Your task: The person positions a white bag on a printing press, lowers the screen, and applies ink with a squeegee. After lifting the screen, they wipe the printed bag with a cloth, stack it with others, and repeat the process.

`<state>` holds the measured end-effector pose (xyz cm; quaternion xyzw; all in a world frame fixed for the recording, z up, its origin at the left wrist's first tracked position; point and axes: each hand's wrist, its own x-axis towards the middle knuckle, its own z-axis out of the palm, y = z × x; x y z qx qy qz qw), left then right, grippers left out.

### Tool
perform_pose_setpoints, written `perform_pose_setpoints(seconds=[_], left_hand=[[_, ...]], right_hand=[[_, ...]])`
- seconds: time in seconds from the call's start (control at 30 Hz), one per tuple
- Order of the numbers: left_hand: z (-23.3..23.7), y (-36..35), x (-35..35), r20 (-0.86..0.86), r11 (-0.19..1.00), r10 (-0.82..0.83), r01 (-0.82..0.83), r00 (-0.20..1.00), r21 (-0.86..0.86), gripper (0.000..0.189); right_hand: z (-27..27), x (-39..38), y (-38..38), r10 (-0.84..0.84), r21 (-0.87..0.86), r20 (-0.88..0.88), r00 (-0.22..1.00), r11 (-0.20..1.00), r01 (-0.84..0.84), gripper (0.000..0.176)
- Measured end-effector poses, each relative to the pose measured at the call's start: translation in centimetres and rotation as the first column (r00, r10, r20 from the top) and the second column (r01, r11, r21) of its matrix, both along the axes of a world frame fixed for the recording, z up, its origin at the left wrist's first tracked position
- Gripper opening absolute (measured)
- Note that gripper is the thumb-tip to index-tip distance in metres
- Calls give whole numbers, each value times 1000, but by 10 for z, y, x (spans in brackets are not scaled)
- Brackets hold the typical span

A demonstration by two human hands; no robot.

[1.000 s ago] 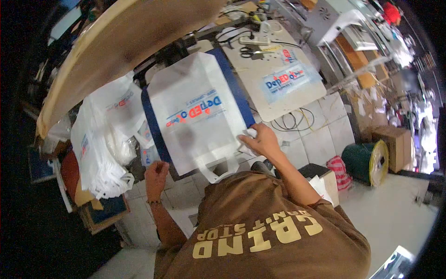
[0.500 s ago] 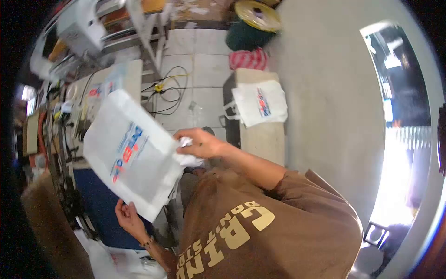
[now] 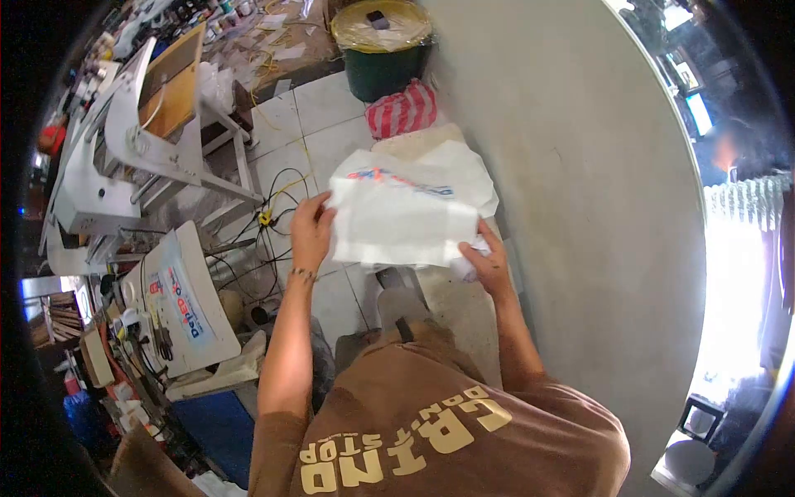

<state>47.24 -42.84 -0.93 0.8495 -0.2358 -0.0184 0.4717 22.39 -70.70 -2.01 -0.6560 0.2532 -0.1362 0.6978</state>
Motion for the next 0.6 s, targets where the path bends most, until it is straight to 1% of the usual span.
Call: perform_pose_setpoints(seconds=[0.03,0.07,0.1,0.13,0.17,0.2,0.23,0.27,0.3,0.33,0.37,0.4,0.43,0.47,0.5,0.53,0.57,0.6], left_hand=[[1,-30,10,-6,1000,-9,9,1000,12,32],[4,-59,17,6,998,-69,69,998,6,32],[3,-83,22,18,992,-127,127,992,0,33],[0,-103,25,10,991,-133,133,991,11,33],[-5,-120,26,-45,993,-105,107,993,50,34],[-9,-134,26,-95,993,-71,79,993,89,35],[-11,-140,21,-40,986,-79,84,996,147,38],[-19,-139,15,-44,983,-76,83,996,163,38],[-30,-134,8,-72,975,-120,131,990,180,38],[-41,-129,1,-99,963,-165,182,981,198,37],[-47,-120,-10,-183,951,-188,225,965,211,37],[-53,-106,-23,-269,938,-206,268,941,220,37],[-63,-89,-38,-344,926,-190,284,920,248,37],[-73,-69,-53,-415,914,-167,298,894,275,38],[-77,-50,-67,-458,891,-145,317,877,325,38],[-79,-30,-81,-498,867,-118,334,859,370,38],[-79,-12,-93,-525,832,-95,357,846,424,38],[-81,8,-105,-547,797,-69,376,834,473,37]], right_hand=[[-6,-3,-14,-29,-91,13,1000,995,30,69],[-7,-4,-19,-37,-79,7,999,996,37,69],[-3,-6,-22,-167,46,6,986,985,166,68],[-2,-8,-24,-294,167,-14,956,942,292,68],[-19,-7,-26,-374,183,-46,926,909,375,72],[-42,-6,-26,-372,190,-55,927,907,375,72],[-74,-6,-23,-423,326,-148,894,833,448,75],[-108,-3,-20,-455,448,-249,855,729,518,77],[-147,4,-16,-451,460,-256,855,721,518,77],[-188,13,-11,-442,522,-303,845,665,535,76],[-225,20,-5,-430,578,-350,832,600,553,76],[-260,27,1,-429,590,-360,829,583,558,76],[-293,36,5,-433,570,-390,812,580,583,72],[-312,47,9,-436,549,-419,797,577,604,69],[-315,60,13,-471,523,-480,740,524,672,67],[-344,60,22,-459,532,-490,741,516,671,67],[-390,59,30,-476,484,-531,701,509,712,67],[-417,62,34,-492,434,-564,663,506,745,67]])
